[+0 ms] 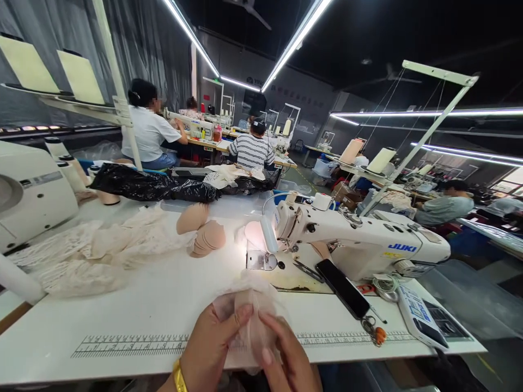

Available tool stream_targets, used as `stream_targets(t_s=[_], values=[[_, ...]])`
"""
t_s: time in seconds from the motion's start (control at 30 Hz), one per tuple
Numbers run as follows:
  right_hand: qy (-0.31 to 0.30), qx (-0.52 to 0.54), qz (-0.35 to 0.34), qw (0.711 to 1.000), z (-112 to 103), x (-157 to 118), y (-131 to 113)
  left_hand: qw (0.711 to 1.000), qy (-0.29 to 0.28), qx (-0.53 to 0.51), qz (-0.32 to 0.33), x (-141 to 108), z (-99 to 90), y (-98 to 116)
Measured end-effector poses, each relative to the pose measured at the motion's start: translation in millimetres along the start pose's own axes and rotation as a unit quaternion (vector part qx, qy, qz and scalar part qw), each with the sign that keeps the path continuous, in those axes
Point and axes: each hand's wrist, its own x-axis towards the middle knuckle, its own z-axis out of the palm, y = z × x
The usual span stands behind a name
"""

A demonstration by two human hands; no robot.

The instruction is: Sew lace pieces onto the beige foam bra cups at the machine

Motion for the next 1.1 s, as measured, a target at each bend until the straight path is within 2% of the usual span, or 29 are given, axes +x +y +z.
stream_targets(t_s=[0.1,0.17,0.23,0.3,0.4,0.5,0.73,0.93,1.1], values=[[-0.046,0.090,0.080,0.992,-8.3,26.7,-14.1,0.996,-0.083,0.034,-0.017,-6.2,-3.1,-5.0],[-0.070,0.212,0.160,0.961,-7.9,38.1,-20.5,0.992,-0.117,0.035,-0.030,-8.8,-6.0,-7.2],[-0.070,0.335,0.201,0.918,-3.1,40.2,-23.2,0.992,-0.114,0.035,-0.047,-8.5,-8.8,-7.6],[-0.055,0.401,0.202,0.892,3.0,36.4,-22.6,0.995,-0.080,0.036,-0.053,-5.6,-10.1,-6.6],[-0.023,0.398,0.199,0.895,9.6,29.9,-17.5,0.999,-0.017,0.022,-0.033,-0.1,-6.6,-4.3],[0.007,0.377,0.187,0.907,12.5,28.3,-10.0,1.000,0.013,0.000,-0.006,4.4,3.0,-2.0],[0.032,0.360,0.159,0.919,15.2,28.6,4.4,0.993,0.117,-0.030,-0.009,14.3,16.9,-1.7],[0.041,0.379,0.170,0.909,14.3,31.3,5.2,0.992,0.113,-0.043,-0.023,14.7,20.0,-1.2],[0.018,0.361,0.158,0.919,11.3,33.4,7.3,0.994,0.097,-0.048,-0.017,15.5,20.7,-1.6]])
